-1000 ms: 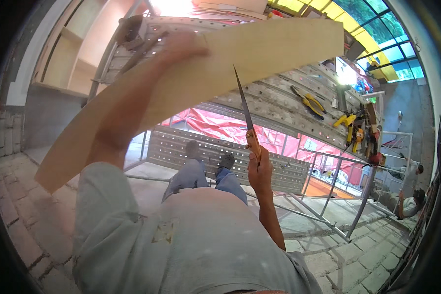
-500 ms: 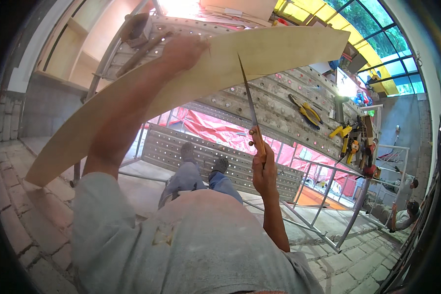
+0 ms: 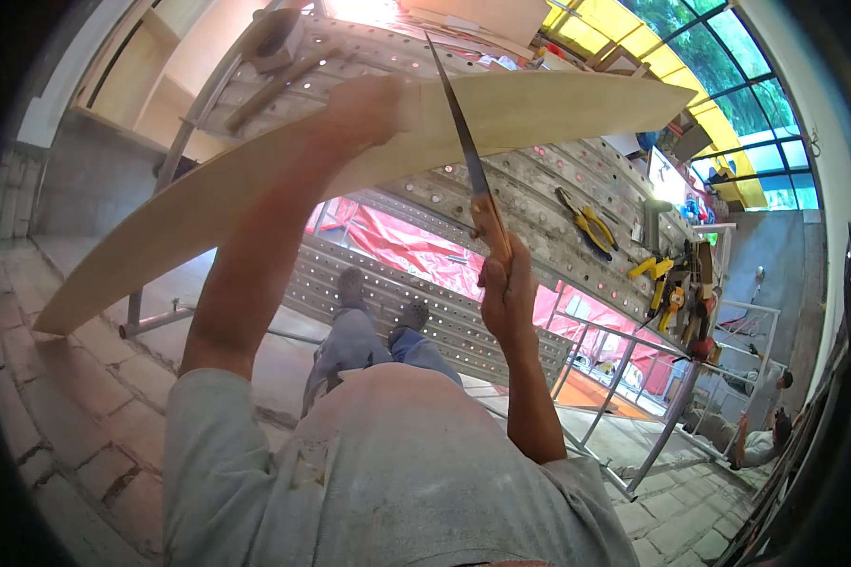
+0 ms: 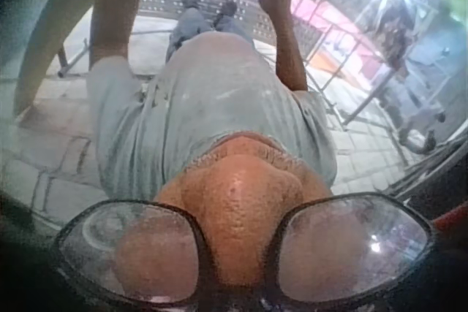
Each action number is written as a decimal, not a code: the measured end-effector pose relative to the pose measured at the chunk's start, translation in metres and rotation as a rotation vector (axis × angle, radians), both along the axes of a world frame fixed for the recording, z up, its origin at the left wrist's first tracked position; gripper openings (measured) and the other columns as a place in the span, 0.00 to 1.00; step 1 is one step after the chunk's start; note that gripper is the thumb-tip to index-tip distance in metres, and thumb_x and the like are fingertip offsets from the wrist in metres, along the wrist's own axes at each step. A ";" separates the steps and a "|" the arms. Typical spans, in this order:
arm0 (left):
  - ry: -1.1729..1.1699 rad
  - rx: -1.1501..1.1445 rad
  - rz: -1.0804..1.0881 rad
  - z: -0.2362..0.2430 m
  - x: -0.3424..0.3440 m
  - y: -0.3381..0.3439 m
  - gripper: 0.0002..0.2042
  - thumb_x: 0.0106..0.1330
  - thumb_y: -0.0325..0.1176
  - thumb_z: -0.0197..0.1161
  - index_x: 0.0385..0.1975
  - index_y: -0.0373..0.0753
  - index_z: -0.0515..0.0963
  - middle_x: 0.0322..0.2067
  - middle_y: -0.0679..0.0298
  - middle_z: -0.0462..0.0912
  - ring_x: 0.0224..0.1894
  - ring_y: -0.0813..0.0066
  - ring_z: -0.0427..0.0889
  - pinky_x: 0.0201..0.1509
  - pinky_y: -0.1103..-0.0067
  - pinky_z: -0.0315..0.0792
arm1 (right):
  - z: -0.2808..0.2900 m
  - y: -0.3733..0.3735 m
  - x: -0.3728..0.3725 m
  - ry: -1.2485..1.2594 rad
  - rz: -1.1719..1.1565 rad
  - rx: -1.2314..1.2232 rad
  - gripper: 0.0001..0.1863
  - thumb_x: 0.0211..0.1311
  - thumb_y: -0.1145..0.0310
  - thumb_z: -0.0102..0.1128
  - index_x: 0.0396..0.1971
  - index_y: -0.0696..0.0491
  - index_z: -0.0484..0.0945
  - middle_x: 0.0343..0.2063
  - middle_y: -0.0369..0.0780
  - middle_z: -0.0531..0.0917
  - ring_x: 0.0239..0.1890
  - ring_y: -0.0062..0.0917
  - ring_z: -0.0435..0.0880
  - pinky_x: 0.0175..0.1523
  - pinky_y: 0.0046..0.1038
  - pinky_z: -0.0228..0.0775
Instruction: The person measures and marks a wooden board using a tape measure and a ruler, cuts along the mark using a hand saw, and separates the board into two pieces by hand.
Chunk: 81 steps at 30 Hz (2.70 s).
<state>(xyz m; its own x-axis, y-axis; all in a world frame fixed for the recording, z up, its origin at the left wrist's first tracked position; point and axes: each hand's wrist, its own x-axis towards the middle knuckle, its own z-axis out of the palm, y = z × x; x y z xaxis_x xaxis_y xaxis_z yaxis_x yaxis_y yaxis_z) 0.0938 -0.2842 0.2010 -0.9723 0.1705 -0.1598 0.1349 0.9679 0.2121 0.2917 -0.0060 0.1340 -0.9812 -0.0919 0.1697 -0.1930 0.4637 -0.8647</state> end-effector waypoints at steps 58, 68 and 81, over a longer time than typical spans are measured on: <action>0.570 0.073 0.177 -0.032 0.024 0.021 0.14 0.54 0.38 0.71 0.39 0.43 0.82 0.36 0.57 0.88 0.42 0.55 0.88 0.49 0.57 0.76 | 0.040 -0.086 -0.082 -0.141 -0.014 0.344 0.11 0.77 0.65 0.49 0.51 0.54 0.68 0.31 0.59 0.83 0.36 0.63 0.81 0.37 0.59 0.71; -0.066 0.276 0.116 0.014 -0.020 0.000 0.40 0.59 0.65 0.67 0.61 0.36 0.75 0.54 0.48 0.84 0.57 0.50 0.84 0.63 0.59 0.74 | -0.007 -0.087 -0.086 -0.033 -0.023 0.180 0.12 0.76 0.65 0.50 0.53 0.53 0.68 0.32 0.61 0.82 0.36 0.63 0.81 0.36 0.59 0.70; 0.202 0.111 0.325 0.002 -0.003 0.047 0.26 0.60 0.55 0.71 0.45 0.37 0.81 0.43 0.54 0.89 0.49 0.57 0.88 0.52 0.62 0.80 | -0.018 -0.090 -0.084 -0.028 0.036 0.123 0.18 0.75 0.68 0.50 0.60 0.54 0.62 0.36 0.63 0.81 0.37 0.65 0.80 0.36 0.60 0.69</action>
<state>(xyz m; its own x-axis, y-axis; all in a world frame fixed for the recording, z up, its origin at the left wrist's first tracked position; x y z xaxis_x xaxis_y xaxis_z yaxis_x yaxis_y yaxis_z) 0.0904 -0.2372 0.2035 -0.9883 -0.1462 0.0425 -0.1253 0.9397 0.3181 0.2078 -0.0955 0.1157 -0.9811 -0.1459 0.1271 -0.1878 0.5601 -0.8069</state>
